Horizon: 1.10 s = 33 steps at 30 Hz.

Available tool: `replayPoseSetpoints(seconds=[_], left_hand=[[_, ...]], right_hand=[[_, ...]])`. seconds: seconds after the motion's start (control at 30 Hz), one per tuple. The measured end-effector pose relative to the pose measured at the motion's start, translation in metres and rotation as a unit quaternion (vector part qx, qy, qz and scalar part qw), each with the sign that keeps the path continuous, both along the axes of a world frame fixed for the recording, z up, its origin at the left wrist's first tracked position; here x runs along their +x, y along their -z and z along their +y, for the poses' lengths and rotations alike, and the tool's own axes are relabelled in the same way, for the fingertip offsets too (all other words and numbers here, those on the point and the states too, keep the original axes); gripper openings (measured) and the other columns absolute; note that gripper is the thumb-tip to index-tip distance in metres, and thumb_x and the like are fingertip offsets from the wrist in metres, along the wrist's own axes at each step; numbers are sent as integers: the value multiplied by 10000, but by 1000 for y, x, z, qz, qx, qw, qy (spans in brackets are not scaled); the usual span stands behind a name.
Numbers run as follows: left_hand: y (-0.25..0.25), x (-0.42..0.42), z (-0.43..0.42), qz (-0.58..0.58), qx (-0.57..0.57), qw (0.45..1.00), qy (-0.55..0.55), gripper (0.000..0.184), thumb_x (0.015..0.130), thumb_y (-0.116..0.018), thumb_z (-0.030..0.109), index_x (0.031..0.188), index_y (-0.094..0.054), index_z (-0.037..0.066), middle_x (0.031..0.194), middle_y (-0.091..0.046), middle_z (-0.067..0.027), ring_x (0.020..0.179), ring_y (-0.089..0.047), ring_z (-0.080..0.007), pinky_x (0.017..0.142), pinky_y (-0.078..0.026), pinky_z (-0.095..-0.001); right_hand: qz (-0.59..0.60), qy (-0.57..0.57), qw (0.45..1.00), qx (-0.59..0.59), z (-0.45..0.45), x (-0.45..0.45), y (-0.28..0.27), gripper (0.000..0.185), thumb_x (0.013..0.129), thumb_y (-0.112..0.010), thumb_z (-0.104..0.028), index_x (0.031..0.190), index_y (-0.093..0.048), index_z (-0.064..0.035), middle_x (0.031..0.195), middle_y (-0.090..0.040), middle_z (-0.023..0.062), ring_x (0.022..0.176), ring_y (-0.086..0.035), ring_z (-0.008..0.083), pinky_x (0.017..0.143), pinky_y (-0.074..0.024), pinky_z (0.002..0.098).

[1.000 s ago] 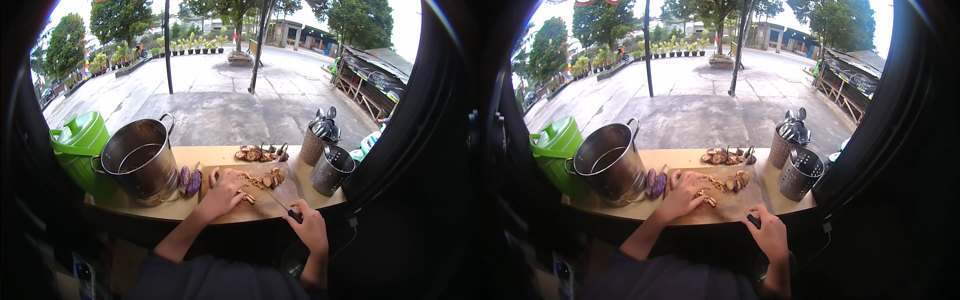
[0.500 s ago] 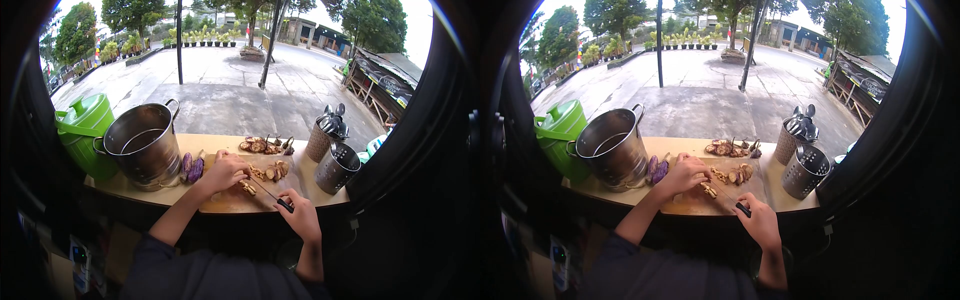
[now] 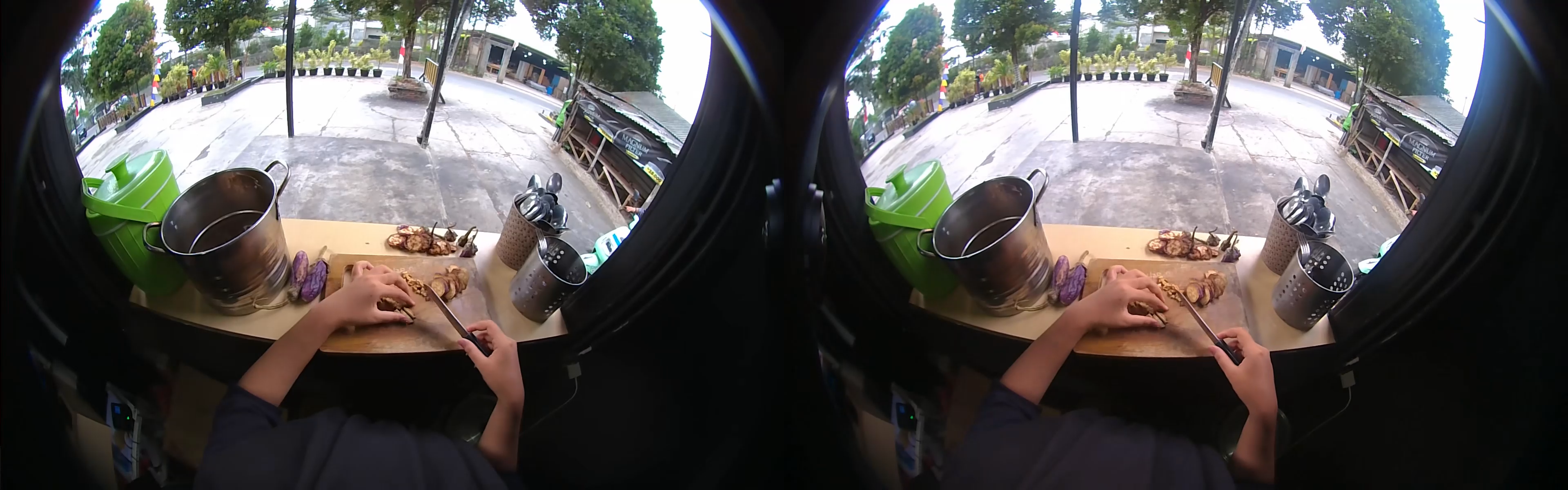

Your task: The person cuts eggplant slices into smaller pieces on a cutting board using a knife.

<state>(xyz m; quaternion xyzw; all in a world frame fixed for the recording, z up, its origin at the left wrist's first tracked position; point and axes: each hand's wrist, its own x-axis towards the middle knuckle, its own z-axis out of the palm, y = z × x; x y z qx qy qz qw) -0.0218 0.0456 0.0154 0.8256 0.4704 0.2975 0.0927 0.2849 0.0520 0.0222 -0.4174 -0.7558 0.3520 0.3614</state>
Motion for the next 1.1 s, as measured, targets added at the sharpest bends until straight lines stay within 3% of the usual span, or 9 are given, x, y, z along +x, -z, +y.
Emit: replayPoseSetpoints(seconds=[0.1, 0.33, 0.5, 0.57, 0.6, 0.7, 0.83, 1.0, 1.1], left_hand=[[0, 1, -3, -20, -5, 999, 30, 146, 854, -798, 294, 979, -761, 229, 1083, -676, 74, 1161, -559, -122, 1020, -240, -439], [1, 1, -5, -12, 25, 999, 27, 121, 848, -800, 248, 947, -745, 205, 1055, -675, 68, 1135, -569, -119, 1013, -252, -421], [-9, -2, -5, -146, 73, 986, 9, 136, 843, -800, 207, 966, -745, 192, 1032, -687, 57, 1080, -592, -135, 1004, -297, -372], [-8, -4, -3, -202, 122, 972, -11, 159, 828, -814, 174, 970, -742, 161, 1024, -695, 33, 1040, -609, -162, 966, -349, -338], [-8, -4, -4, -201, 123, 972, -10, 159, 828, -814, 174, 970, -742, 161, 1024, -695, 33, 1040, -609, -162, 966, -349, -338], [-8, -7, -4, -205, 190, 957, -75, 164, 833, -812, 181, 975, -740, 143, 1004, -707, 0, 1012, -622, -176, 958, -357, -350], [-8, -6, -4, -189, 190, 959, -96, 154, 837, -809, 199, 967, -740, 150, 979, -712, 5, 1000, -626, -167, 941, -351, -345], [-10, -2, -8, -125, 175, 972, -98, 143, 824, -817, 181, 943, -747, 144, 965, -723, 10, 960, -642, -160, 927, -373, -335], [-7, 0, -10, -93, 147, 979, -109, 156, 829, -809, 237, 946, -748, 154, 968, -722, 5, 985, -638, -156, 936, -361, -366]], right_hand=[[26, 11, 999, -23, 2, -3, 3, 260, 868, -795, -152, 1057, -670, -24, 782, -690, 93, 710, -642, 140, 674, -510, 287], [5, 23, 1000, -20, 1, -5, 4, 235, 872, -783, -128, 1047, -666, -26, 774, -680, 88, 678, -612, 138, 651, -500, 298], [20, 31, 999, -29, -12, -6, -11, 233, 865, -766, -88, 1073, -676, -37, 823, -676, 106, 699, -614, 168, 668, -505, 312], [-7, -6, 997, 71, -19, -9, -18, 247, 857, -760, -34, 1096, -699, -26, 860, -665, 47, 701, -597, 82, 622, -472, 258], [-5, -6, 997, 71, -23, -12, -21, 247, 857, -760, -34, 1096, -699, -26, 860, -665, 47, 701, -597, 82, 622, -472, 258], [-74, -124, 984, 103, -32, -26, -32, 314, 853, -755, -67, 1165, -718, -77, 976, -686, 130, 862, -667, 291, 767, -524, 344], [-114, -143, 978, 98, -27, -45, -33, 289, 880, -733, -110, 1168, -722, -90, 951, -671, 141, 849, -652, 321, 770, -518, 375], [-105, -42, 985, 131, -2, -45, -24, 268, 888, -720, -107, 1154, -716, -76, 960, -666, 160, 873, -645, 345, 780, -514, 396], [-83, -16, 988, 129, -2, -40, -25, 265, 890, -719, -81, 1152, -698, -50, 978, -675, 161, 872, -650, 314, 780, -513, 391]])
